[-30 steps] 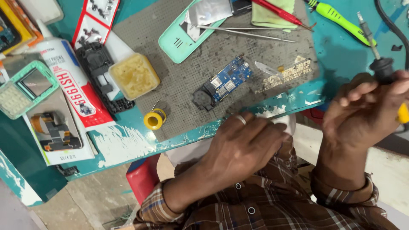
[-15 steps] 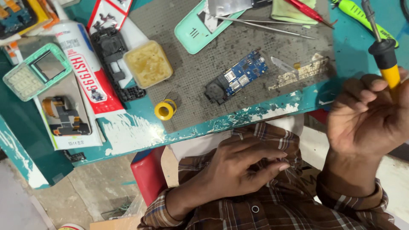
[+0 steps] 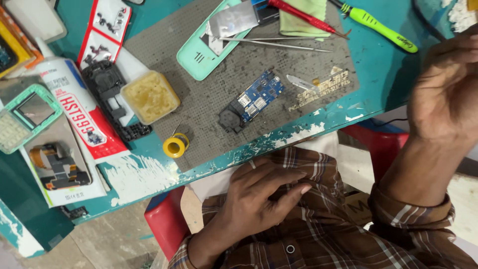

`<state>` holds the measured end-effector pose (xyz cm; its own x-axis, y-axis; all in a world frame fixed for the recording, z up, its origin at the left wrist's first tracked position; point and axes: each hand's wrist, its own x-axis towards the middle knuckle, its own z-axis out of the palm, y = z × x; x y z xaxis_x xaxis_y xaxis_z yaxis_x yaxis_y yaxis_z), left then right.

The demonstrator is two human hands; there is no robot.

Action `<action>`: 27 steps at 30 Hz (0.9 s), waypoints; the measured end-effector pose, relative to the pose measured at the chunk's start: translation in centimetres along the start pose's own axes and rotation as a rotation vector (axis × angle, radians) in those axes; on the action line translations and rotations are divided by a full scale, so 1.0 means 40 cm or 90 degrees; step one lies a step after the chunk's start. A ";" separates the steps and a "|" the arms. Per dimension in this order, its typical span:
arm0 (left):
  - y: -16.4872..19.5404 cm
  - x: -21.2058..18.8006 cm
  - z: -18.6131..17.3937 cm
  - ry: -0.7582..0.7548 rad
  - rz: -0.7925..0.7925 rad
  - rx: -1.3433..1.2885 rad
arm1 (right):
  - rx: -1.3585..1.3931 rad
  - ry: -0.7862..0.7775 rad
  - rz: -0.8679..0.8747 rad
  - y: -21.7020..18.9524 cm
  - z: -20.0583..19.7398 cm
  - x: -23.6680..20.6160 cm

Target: The person repairs a mobile phone motherboard at a workbench. They hold the board and a soldering iron, soldering points on the board, handling small components, picking up a spool of solder wire, and working on the board with the iron and a small tool.

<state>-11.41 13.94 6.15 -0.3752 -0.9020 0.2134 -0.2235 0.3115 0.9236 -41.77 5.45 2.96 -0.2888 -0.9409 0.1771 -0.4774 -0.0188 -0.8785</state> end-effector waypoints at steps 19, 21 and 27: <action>-0.050 0.017 -0.041 0.029 -0.032 0.042 | -0.236 0.027 0.067 0.168 -0.113 0.139; -0.054 0.019 -0.043 0.029 -0.032 0.042 | -0.281 0.021 0.092 0.222 -0.132 0.168; -0.058 0.018 -0.044 0.016 -0.038 0.041 | -0.377 -0.003 0.134 0.341 -0.157 0.215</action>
<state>-9.56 12.05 4.73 -0.3373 -0.9265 0.1671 -0.3032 0.2749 0.9124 -55.98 -0.77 -4.72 -0.4239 -0.9054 0.0232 -0.7893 0.3567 -0.4997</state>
